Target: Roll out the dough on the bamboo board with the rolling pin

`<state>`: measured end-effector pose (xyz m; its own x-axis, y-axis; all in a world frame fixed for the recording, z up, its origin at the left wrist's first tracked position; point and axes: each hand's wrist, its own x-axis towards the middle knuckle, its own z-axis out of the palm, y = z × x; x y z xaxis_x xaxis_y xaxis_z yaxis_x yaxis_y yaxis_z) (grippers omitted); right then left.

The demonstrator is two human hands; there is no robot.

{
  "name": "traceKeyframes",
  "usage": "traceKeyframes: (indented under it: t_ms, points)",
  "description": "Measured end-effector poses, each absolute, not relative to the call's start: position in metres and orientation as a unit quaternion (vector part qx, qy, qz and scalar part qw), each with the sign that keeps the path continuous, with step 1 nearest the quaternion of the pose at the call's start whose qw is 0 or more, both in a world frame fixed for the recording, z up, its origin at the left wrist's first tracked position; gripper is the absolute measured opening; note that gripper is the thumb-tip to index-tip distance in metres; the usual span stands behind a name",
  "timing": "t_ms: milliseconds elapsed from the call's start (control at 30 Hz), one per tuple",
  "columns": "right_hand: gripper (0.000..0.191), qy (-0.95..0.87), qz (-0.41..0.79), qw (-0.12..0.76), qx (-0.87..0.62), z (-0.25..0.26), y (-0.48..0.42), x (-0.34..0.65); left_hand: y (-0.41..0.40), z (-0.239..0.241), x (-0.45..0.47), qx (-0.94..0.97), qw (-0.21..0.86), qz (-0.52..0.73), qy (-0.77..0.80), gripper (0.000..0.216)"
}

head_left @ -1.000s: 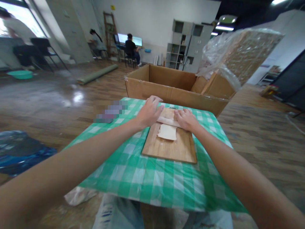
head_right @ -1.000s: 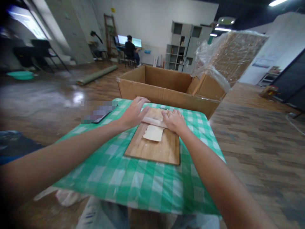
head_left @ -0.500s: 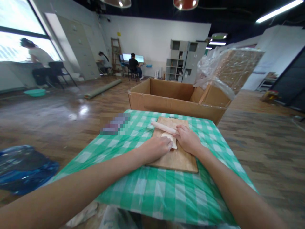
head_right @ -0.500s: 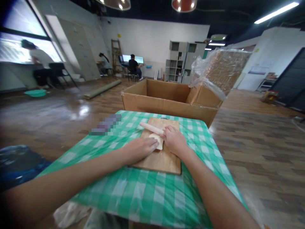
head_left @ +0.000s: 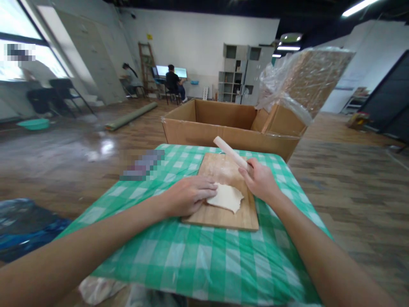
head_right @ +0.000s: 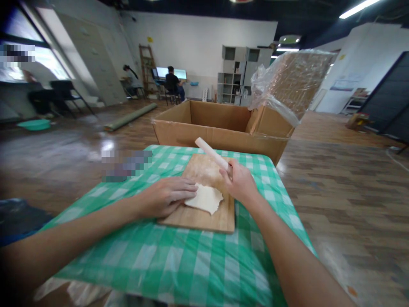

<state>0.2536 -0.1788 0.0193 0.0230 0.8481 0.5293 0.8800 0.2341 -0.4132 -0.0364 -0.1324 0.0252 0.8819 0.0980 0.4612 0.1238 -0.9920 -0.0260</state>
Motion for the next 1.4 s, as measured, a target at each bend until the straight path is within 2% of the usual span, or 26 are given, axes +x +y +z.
traceKeyframes:
  t_ms: [133, 200, 300, 433, 600, 900, 1400]
  points:
    - [0.040, -0.753, -0.011, 0.274, -0.598, 0.036, -0.193, 0.242, -0.142, 0.044, -0.051, -0.919, 0.016, -0.358, -0.163, 0.030]
    - [0.040, -0.784, -0.010, 0.232, -0.575, 0.041, -0.199, 0.238, -0.144, 0.051, -0.049, -0.895, 0.021, -0.374, -0.242, 0.031]
    - [0.034, -0.813, 0.001, 0.193, -0.550, 0.041, -0.207, 0.231, -0.140, 0.047, -0.035, -0.899, 0.028, -0.305, -0.313, 0.042]
    - [0.030, -0.823, 0.034, 0.168, -0.542, 0.038, -0.217, 0.223, -0.134, 0.024, -0.015, -0.931, 0.054, -0.182, -0.313, 0.052]
    - [0.047, -0.821, -0.017, 0.125, -0.557, 0.033, -0.231, 0.219, -0.139, 0.013, -0.010, -0.946, 0.093, -0.129, -0.283, 0.054]
    - [0.074, -0.822, -0.085, 0.123, -0.550, 0.013, -0.284, 0.209, -0.186, 0.020, -0.037, -0.958, 0.051, -0.083, -0.270, 0.070]
    - [0.105, -0.824, -0.069, 0.144, -0.543, 0.005, -0.318, 0.194, -0.210, 0.020, -0.059, -0.970, 0.015, -0.072, -0.230, 0.094]
